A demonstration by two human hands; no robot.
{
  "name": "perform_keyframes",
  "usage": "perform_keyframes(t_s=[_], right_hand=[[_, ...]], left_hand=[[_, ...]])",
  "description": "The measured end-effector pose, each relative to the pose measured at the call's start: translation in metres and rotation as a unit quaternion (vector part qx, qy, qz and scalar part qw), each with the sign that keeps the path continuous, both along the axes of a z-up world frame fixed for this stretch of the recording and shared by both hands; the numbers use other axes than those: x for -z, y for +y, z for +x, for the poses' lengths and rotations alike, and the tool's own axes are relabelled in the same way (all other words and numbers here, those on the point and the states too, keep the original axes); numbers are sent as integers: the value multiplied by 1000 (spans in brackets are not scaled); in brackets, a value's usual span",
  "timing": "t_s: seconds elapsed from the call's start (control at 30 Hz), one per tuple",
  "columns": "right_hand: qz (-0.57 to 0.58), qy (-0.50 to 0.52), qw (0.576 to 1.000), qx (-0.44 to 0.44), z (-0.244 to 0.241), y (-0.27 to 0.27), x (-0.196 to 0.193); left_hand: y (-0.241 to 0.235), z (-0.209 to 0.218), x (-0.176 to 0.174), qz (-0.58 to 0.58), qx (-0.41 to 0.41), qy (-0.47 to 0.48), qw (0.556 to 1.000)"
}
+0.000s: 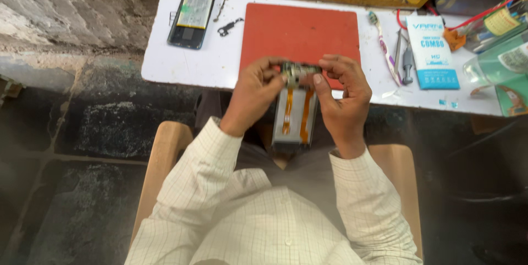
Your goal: The person uses a screwdriver to remove screws from a disassembled smartphone placed on a red mat. They then use tweezers to adjust small internal components on the phone's circuit board.
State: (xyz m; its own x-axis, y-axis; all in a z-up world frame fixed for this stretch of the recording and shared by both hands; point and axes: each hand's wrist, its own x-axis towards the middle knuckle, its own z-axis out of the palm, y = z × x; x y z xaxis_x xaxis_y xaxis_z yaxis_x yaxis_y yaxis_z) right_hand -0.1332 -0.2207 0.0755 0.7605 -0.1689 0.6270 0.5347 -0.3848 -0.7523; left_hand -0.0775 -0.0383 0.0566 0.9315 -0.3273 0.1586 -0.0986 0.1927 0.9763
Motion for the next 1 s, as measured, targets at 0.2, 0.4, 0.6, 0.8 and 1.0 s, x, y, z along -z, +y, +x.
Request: perform_keyframes(t_s=[0.2, 0.4, 0.6, 0.8, 1.0], right_hand=[[71, 146, 981, -108, -49, -8, 15], [117, 240, 950, -163, -85, -8, 40], [105, 259, 952, -128, -101, -2, 44], [107, 263, 953, -102, -111, 3, 45], [105, 260, 955, -93, -114, 2, 41]], left_hand=[[14, -71, 13, 67, 41, 75, 994], [24, -110, 34, 54, 72, 90, 992], [20, -124, 31, 7, 77, 108, 991], [4, -131, 23, 87, 23, 128, 988], [-3, -132, 18, 40, 35, 126, 991]])
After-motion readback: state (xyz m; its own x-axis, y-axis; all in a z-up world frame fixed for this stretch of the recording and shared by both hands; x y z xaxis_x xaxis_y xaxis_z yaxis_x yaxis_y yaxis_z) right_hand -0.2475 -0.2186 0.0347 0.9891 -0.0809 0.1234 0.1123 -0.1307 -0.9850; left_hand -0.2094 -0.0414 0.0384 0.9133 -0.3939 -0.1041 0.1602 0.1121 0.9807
